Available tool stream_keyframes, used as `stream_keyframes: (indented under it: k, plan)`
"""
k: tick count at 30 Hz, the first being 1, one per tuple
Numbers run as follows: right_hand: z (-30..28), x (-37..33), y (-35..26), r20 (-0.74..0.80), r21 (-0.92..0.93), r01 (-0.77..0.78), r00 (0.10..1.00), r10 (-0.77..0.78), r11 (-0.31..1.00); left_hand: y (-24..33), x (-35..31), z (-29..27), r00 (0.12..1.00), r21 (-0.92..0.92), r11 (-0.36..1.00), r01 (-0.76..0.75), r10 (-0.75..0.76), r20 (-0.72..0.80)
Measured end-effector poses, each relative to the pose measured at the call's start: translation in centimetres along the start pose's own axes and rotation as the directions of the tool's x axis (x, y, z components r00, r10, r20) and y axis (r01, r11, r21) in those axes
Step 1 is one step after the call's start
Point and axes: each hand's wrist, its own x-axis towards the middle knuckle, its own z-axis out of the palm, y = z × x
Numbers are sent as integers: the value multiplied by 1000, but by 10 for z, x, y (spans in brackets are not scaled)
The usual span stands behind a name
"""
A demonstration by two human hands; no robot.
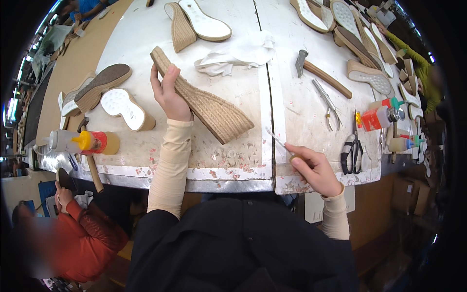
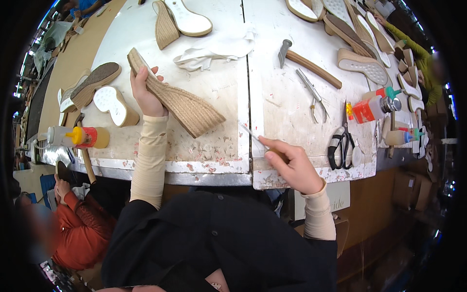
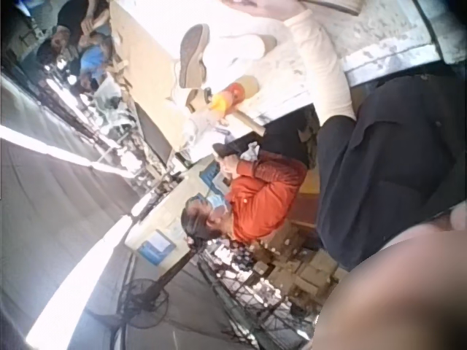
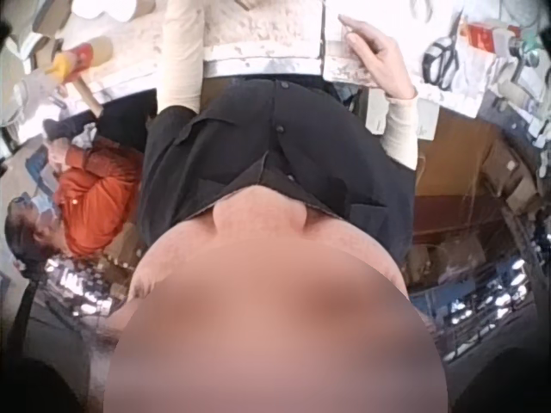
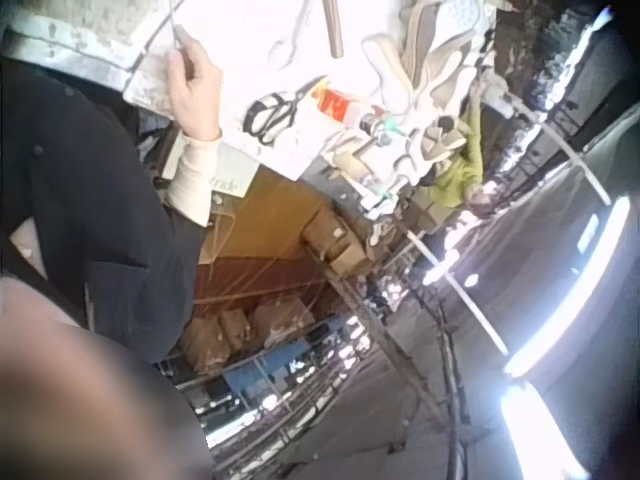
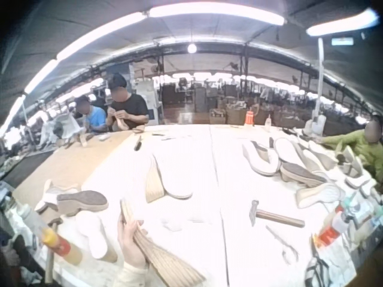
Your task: The person wipes the side of a wedge shoe heel with a white cloth, then uses a pointed metal tool to scrape or clean the same area. The person repeats the wiping and scraping actions on the same shoe throughout the clip.
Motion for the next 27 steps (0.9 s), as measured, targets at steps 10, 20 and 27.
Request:
stream_keyframes:
  k: [10,20,27]
  plan:
    - [-9,34,6,-298,-296,166,920,-256,941,63,-45,15,998,-204,978,-41,51,46]
    - [-9,38,-17,-243,-304,288,898,-366,908,84,-60,18,983,-190,969,-158,173,62]
    - [-30,48,2,-239,-619,108,918,-318,778,81,-51,22,979,-187,962,199,-204,-7]
